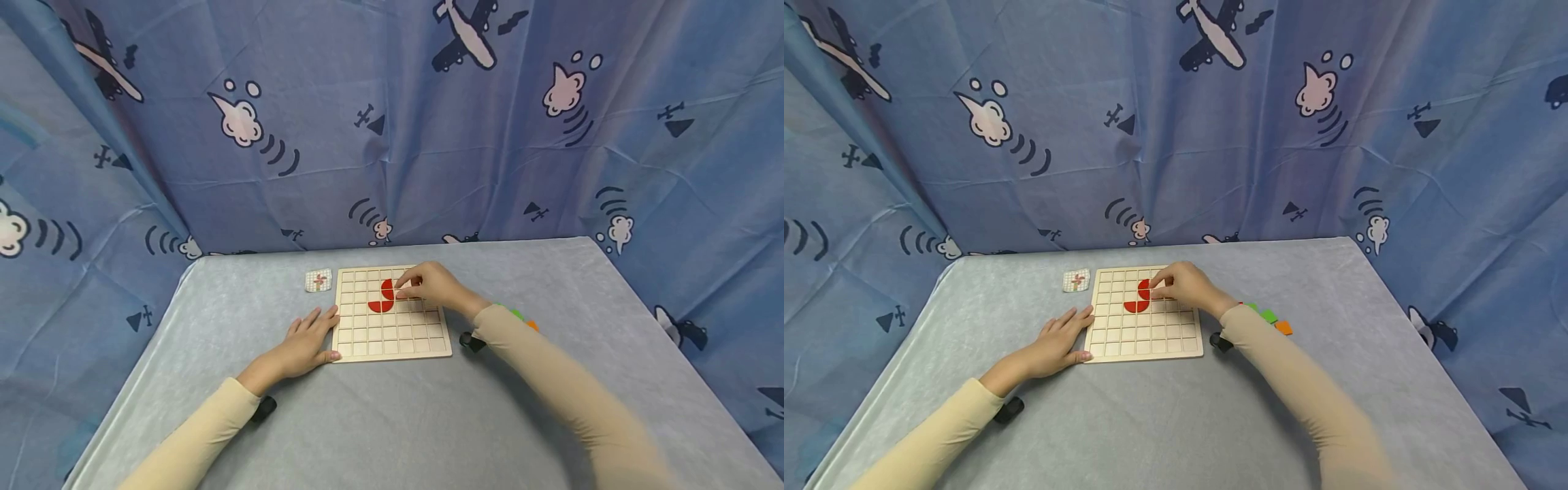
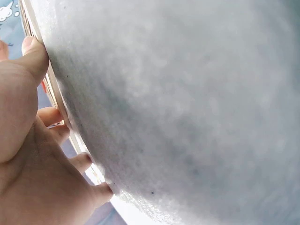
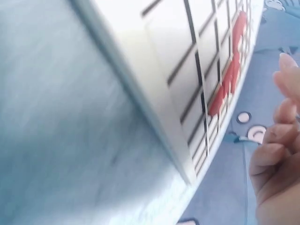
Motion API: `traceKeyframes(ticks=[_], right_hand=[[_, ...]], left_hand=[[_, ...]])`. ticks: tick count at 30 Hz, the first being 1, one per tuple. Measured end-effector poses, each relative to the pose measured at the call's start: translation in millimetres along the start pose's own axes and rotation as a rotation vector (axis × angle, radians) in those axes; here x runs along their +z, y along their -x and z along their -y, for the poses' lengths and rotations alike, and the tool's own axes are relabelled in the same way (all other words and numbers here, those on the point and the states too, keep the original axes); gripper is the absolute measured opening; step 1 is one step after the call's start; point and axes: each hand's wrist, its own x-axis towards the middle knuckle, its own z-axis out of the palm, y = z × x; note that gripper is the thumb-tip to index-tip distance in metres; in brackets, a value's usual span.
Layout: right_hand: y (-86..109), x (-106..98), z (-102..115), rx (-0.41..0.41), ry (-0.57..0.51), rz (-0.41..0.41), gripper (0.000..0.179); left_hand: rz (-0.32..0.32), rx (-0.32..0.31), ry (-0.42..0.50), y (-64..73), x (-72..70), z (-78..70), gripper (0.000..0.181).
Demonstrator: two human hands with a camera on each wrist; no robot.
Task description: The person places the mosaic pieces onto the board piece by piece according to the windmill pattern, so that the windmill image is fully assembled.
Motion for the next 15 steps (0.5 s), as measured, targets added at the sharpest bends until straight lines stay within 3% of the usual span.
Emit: traceKeyframes(ticks=[6, 15], right_hand=[[25.1, -21, -14, 0.025, -0.044, -0.044, 0.022], [77.5, -51, -48, 0.097, -0.006, -0.095, 0.025]], left_hand=[[0.01, 0.003, 0.001, -0.2, 1.5, 0.5, 0.077], [0.014, -0.008, -0.013, 0.3, 0.6, -0.7, 0.076]])
